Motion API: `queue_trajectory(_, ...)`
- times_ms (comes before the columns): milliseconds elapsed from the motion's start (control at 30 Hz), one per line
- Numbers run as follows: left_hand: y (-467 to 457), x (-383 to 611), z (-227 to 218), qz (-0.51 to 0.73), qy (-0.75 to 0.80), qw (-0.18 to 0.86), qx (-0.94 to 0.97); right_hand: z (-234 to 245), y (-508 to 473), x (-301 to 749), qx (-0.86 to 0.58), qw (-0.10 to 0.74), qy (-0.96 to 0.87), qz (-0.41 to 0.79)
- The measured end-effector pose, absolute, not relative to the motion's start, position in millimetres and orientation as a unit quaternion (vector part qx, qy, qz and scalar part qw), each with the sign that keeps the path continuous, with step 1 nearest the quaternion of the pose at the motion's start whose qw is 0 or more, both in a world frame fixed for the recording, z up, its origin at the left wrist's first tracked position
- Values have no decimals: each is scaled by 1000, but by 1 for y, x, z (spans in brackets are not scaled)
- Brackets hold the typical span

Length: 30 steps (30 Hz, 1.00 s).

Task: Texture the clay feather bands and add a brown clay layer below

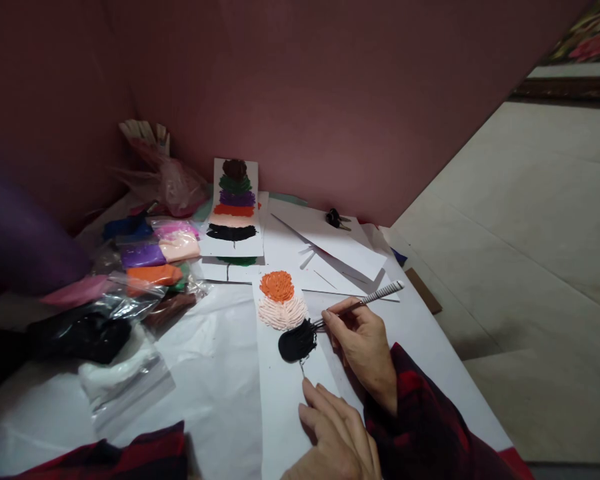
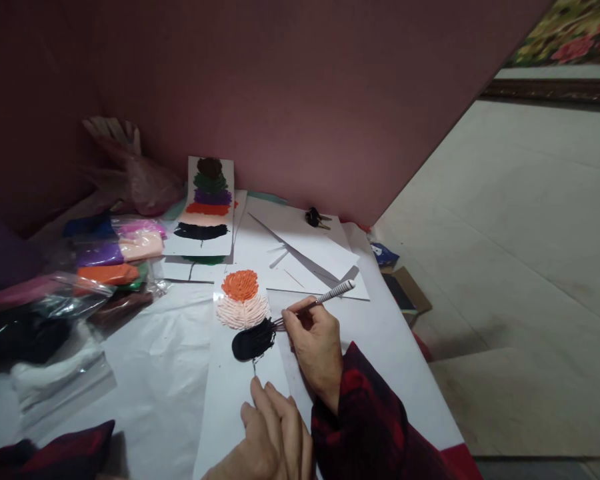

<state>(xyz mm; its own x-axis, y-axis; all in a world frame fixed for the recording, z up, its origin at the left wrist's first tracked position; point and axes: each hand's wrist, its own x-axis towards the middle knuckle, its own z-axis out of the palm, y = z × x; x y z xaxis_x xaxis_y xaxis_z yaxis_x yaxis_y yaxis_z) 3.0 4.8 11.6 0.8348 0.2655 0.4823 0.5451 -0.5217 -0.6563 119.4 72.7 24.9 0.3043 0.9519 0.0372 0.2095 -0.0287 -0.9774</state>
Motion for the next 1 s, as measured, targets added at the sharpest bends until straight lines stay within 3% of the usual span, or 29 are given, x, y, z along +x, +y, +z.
queue_trajectory(467, 5, 3, 10, -174, -237, 411, -863, 29, 70, 118, -626, 572, -418, 327)
queue_trajectory(733, 7, 1, 16, -173, -225, 415, -865, 25, 73, 119, -633, 526, -436, 364)
queue_trajectory(1000, 6, 2, 14, -178, -232, 418, -860, 29, 68, 121, -614, 543, -446, 360)
